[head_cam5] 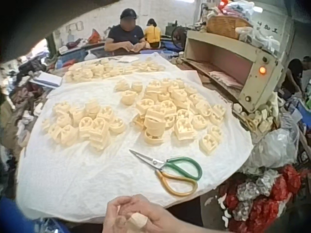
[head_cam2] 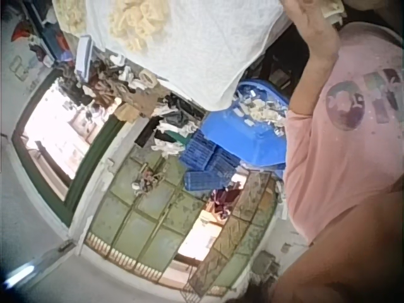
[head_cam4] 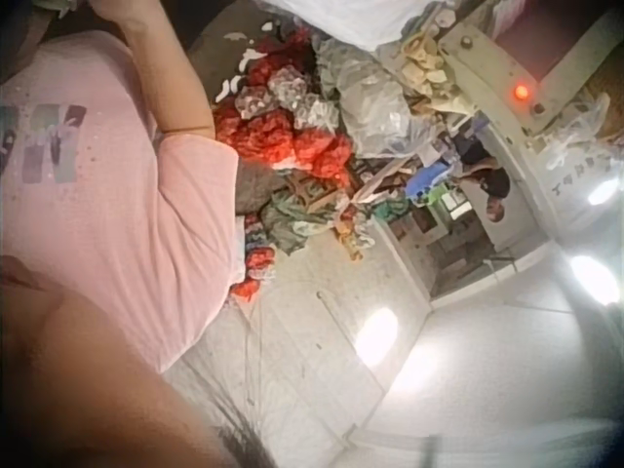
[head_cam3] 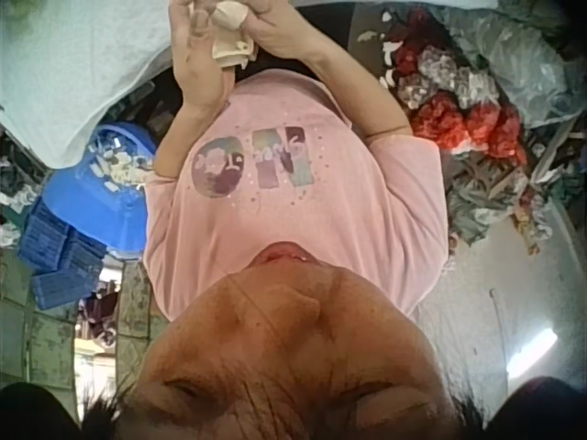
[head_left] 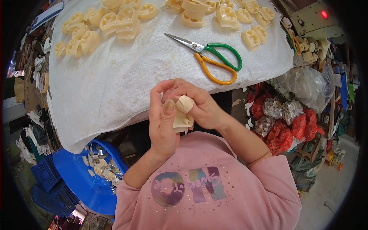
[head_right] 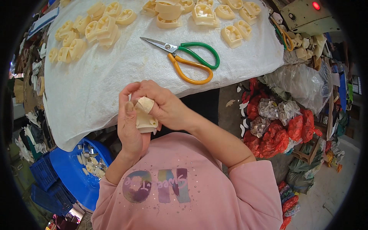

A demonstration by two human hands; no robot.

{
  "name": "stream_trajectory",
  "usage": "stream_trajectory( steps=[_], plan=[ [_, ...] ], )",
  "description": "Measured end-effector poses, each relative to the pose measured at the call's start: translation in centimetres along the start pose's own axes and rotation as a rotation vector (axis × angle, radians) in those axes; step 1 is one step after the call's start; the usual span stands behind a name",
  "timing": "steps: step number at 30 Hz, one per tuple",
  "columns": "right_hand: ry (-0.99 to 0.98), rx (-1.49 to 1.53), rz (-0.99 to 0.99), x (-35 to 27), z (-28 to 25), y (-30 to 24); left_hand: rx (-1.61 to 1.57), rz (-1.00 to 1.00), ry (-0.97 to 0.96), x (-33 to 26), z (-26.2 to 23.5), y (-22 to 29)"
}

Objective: The worker is trimming excess material from molded shoe components using scissors and assembling/inspecting the parts.

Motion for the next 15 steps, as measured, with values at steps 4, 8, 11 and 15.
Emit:
stream_trajectory(
  steps=[4, 8, 11, 15],
  plan=[
    [0.076, -0.047, -0.281, -0.8, 0.9, -1.3, -0.078, 0.037, 0.137, 0.3, -0.4, 1.1],
    [0.152, -0.223, -0.416, -1.4, 1.3, -2.2, -0.129, 0.083, 0.207, 0.7, -1.0, 1.6],
    [0.115, -0.095, -0.316, -1.1, 1.1, -1.2, -0.192, 0.083, 0.220, 0.7, -1.1, 1.3],
    [0.044, 0.234, -0.199, -0.8, 1.1, -0.4, -0.366, 0.029, 0.134, 0.9, -1.1, 0.9]
  ],
)
Point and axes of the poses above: each hand's wrist, its own x-axis towards the middle knuckle, its own z-axis out of the palm, y = z × x, the point moved 8 cm from there along x, towards the middle knuckle, and after that the axes turned 5 degrees about y, right-handed, at the moved point
